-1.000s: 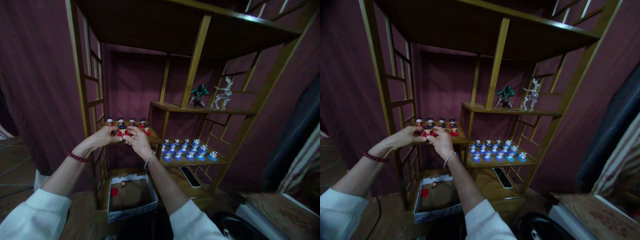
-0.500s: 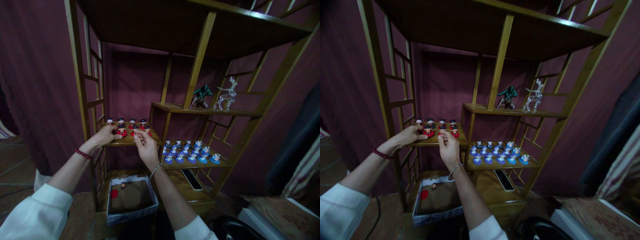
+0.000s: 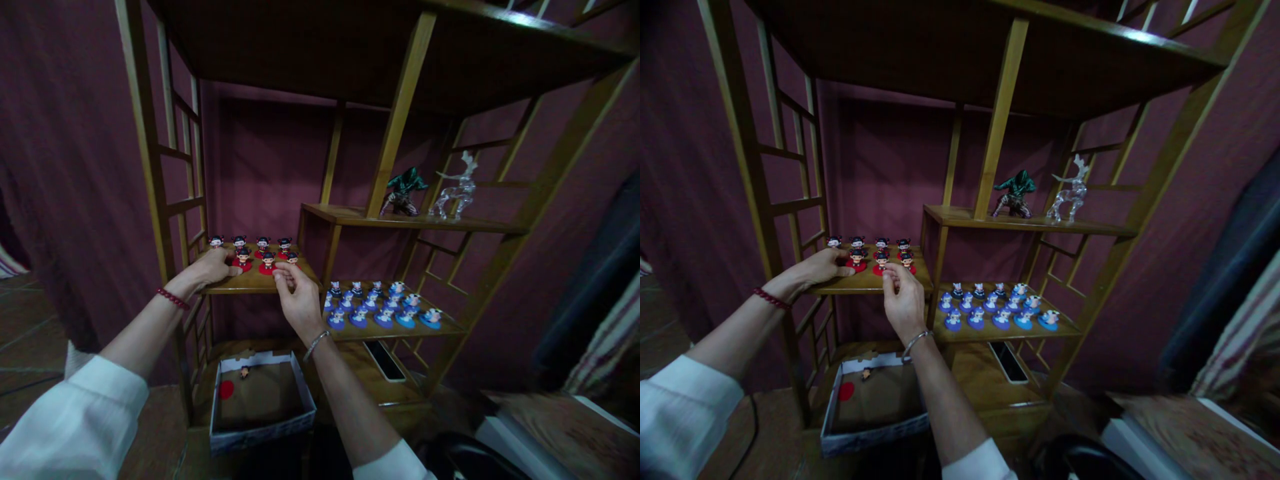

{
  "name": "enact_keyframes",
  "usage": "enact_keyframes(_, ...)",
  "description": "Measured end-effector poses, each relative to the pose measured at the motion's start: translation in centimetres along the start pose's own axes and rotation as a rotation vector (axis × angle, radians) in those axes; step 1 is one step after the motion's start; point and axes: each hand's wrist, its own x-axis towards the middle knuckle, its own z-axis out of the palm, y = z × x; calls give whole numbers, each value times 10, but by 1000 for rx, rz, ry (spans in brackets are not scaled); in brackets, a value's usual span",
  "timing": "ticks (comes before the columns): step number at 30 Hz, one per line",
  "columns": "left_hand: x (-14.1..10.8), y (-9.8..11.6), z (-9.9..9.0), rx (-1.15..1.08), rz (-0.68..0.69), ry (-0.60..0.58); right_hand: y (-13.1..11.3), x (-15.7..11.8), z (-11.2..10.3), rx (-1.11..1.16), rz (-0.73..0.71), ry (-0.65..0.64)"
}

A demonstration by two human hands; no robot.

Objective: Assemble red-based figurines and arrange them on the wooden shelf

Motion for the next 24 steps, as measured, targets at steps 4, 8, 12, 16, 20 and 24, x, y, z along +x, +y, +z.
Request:
enact_keyframes(4,-1,4,-3,-5,-26,-11,3,1,0,-11,-5,-16)
enact_keyframes(8,1,3,-6,83,-51,-29,4,2,-1,2,-8,-21)
enact_keyframes(12,2,0,-7,204,-51,-6,3,3,-2,-5,3,-32)
enact_keyframes(16,0,-1,-8,214,-28,-22,2,4,-5,-47,-30,-55)
enact_keyframes(20,-2,-1,-9,201,-6,-15,0,3,-9,-190,-117,-100)
enact_keyframes(24,-1,-4,-8,176,3,-3,0,2,-10,-365,-220,-150)
